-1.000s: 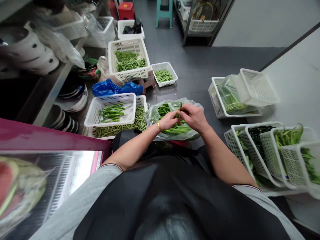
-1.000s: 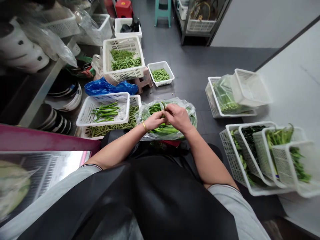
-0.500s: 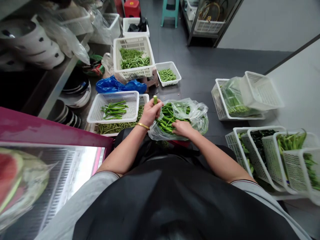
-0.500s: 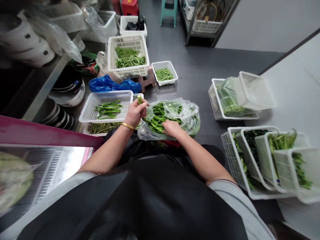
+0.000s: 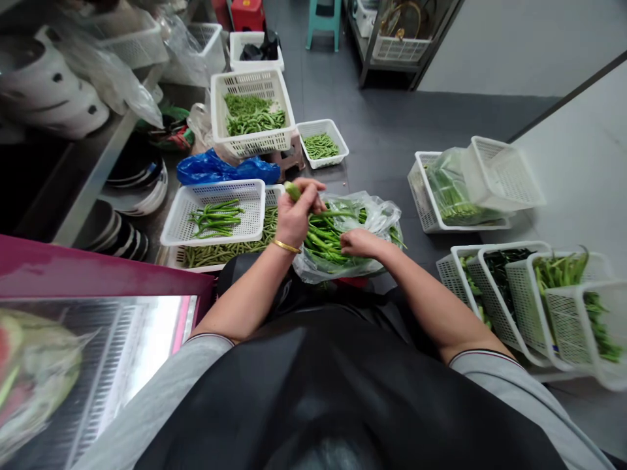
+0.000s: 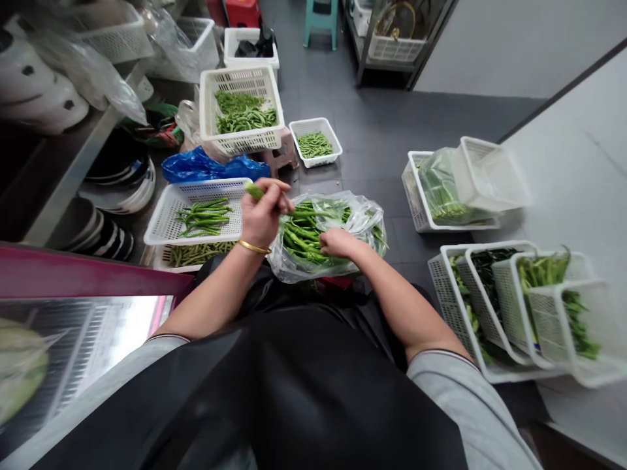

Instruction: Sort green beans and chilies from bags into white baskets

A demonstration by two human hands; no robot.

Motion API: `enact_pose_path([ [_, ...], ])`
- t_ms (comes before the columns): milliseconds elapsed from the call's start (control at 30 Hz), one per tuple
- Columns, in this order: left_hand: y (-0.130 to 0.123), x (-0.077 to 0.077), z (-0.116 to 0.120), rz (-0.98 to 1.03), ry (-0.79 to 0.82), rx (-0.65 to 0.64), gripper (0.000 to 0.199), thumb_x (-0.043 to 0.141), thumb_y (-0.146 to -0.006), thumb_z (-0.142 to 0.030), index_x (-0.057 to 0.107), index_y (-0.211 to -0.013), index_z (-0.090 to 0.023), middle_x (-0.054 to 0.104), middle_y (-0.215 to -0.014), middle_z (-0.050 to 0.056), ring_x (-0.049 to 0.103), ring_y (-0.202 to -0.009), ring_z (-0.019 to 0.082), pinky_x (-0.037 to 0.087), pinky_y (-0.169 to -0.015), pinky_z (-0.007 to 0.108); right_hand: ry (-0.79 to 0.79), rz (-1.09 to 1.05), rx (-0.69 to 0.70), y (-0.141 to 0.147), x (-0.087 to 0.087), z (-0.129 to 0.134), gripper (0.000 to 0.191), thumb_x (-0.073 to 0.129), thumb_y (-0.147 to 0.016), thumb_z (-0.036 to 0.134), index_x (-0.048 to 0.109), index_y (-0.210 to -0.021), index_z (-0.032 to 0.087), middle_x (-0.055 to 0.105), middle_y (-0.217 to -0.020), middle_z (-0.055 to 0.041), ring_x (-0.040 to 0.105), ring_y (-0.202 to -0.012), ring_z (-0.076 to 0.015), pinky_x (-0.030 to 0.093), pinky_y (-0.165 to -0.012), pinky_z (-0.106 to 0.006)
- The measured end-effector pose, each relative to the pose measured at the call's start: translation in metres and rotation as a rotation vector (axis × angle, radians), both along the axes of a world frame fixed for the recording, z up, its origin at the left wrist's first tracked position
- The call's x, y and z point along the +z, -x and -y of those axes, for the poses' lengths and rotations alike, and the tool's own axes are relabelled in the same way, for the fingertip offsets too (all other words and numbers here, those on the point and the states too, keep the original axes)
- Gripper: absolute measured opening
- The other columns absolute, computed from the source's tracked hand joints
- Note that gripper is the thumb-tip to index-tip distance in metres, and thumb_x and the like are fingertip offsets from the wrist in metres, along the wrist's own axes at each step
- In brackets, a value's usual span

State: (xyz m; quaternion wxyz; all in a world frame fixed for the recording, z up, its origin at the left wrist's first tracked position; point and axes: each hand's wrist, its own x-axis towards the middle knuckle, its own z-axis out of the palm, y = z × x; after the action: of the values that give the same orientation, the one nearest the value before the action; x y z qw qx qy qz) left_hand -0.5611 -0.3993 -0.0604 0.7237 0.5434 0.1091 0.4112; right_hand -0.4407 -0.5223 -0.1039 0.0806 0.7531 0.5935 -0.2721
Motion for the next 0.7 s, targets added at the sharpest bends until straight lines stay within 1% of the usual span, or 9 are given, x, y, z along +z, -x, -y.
enact_pose_path([
  [67,0.007,0.024,-0.01,0.179,-0.041,0.107,0.025,0.069,-0.084,-0.04,0.063,-0.073,-0.018,0.042,-0.047,-0.007,0.043,-0.042,0.006,0.043,-0.05,0.02,0.009,0.07,0.024,0.005,0.002,-0.002,0.019,0.056,-0.087,0.019,0.07,-0.098,0.012,0.071,-0.097,-0.0138,0.063,-0.088,-0.0231,0.04,-0.07,-0.027],
  [133,0.016,0.042,-0.019,0.314,-0.105,0.171,0.023,0.07,-0.083,-0.039,0.063,-0.074,-0.019,0.041,-0.047,-0.007,0.04,-0.041,0.006,0.042,-0.047,0.021,-0.075,0.134,0.001,0.003,0.013,0.002,0.019,0.053,-0.088,0.018,0.068,-0.097,0.012,0.07,-0.097,-0.0152,0.063,-0.086,-0.0238,0.039,-0.069,-0.029],
  [200,0.023,0.044,-0.022,0.25,-0.177,0.14,0.024,0.07,-0.082,-0.042,0.066,-0.079,-0.019,0.048,-0.051,-0.006,0.046,-0.045,0.007,0.043,-0.05,0.021,-0.266,0.123,-0.032,-0.003,0.029,0.009,0.015,0.053,-0.089,0.021,0.065,-0.093,0.013,0.068,-0.093,-0.0135,0.061,-0.081,-0.0221,0.039,-0.069,-0.029],
  [300,0.022,0.017,-0.013,-0.074,-0.284,-0.12,0.031,0.069,-0.08,-0.048,0.068,-0.09,-0.018,0.064,-0.071,0.0,0.062,-0.07,0.012,0.05,-0.068,0.025,-0.636,0.006,-0.08,-0.007,0.054,0.019,0.013,0.054,-0.09,0.027,0.06,-0.087,0.016,0.064,-0.085,-0.0077,0.057,-0.076,-0.0181,0.04,-0.069,-0.028],
  [367,0.013,-0.007,-0.002,-0.195,-0.342,-0.334,0.037,0.071,-0.077,-0.05,0.068,-0.092,-0.016,0.067,-0.084,0.004,0.063,-0.086,0.017,0.051,-0.082,0.03,-0.833,-0.045,-0.094,-0.004,0.063,0.021,0.015,0.053,-0.091,0.031,0.057,-0.085,0.018,0.062,-0.082,-0.0052,0.055,-0.074,-0.0167,0.041,-0.068,-0.027],
  [433,0.003,-0.023,0.009,-0.237,-0.351,-0.461,0.038,0.072,-0.075,-0.05,0.066,-0.089,-0.015,0.066,-0.084,0.005,0.062,-0.086,0.018,0.05,-0.084,0.032,-0.969,-0.018,-0.092,0.0,0.064,0.019,0.019,0.05,-0.093,0.035,0.056,-0.084,0.019,0.061,-0.082,-0.0051,0.055,-0.075,-0.0172,0.043,-0.069,-0.028],
  [500,-0.003,-0.028,0.017,-0.275,-0.307,-0.49,0.036,0.07,-0.077,-0.049,0.062,-0.085,-0.015,0.062,-0.073,0.002,0.059,-0.072,0.015,0.051,-0.073,0.03,-1.029,0.104,-0.129,0.003,0.058,0.016,0.022,0.043,-0.096,0.034,0.057,-0.087,0.019,0.062,-0.085,-0.0078,0.057,-0.08,-0.0196,0.044,-0.071,-0.029],
  [600,0.0,-0.018,0.019,-0.305,-0.185,-0.434,0.031,0.069,-0.079,-0.045,0.058,-0.082,-0.016,0.055,-0.061,-0.002,0.052,-0.056,0.011,0.048,-0.059,0.027,-0.872,0.308,-0.245,0.003,0.037,0.013,0.029,0.035,-0.098,0.031,0.06,-0.099,0.016,0.064,-0.097,-0.0137,0.06,-0.088,-0.0232,0.046,-0.073,-0.031],
  [700,0.012,-0.002,0.014,-0.269,-0.049,-0.29,0.027,0.07,-0.079,-0.04,0.057,-0.083,-0.017,0.053,-0.061,-0.003,0.051,-0.052,0.01,0.047,-0.055,0.025,-0.35,0.323,-0.188,0.002,0.006,0.013,0.03,0.041,-0.097,0.03,0.062,-0.11,0.014,0.067,-0.104,-0.0165,0.064,-0.094,-0.0255,0.048,-0.075,-0.032],
])
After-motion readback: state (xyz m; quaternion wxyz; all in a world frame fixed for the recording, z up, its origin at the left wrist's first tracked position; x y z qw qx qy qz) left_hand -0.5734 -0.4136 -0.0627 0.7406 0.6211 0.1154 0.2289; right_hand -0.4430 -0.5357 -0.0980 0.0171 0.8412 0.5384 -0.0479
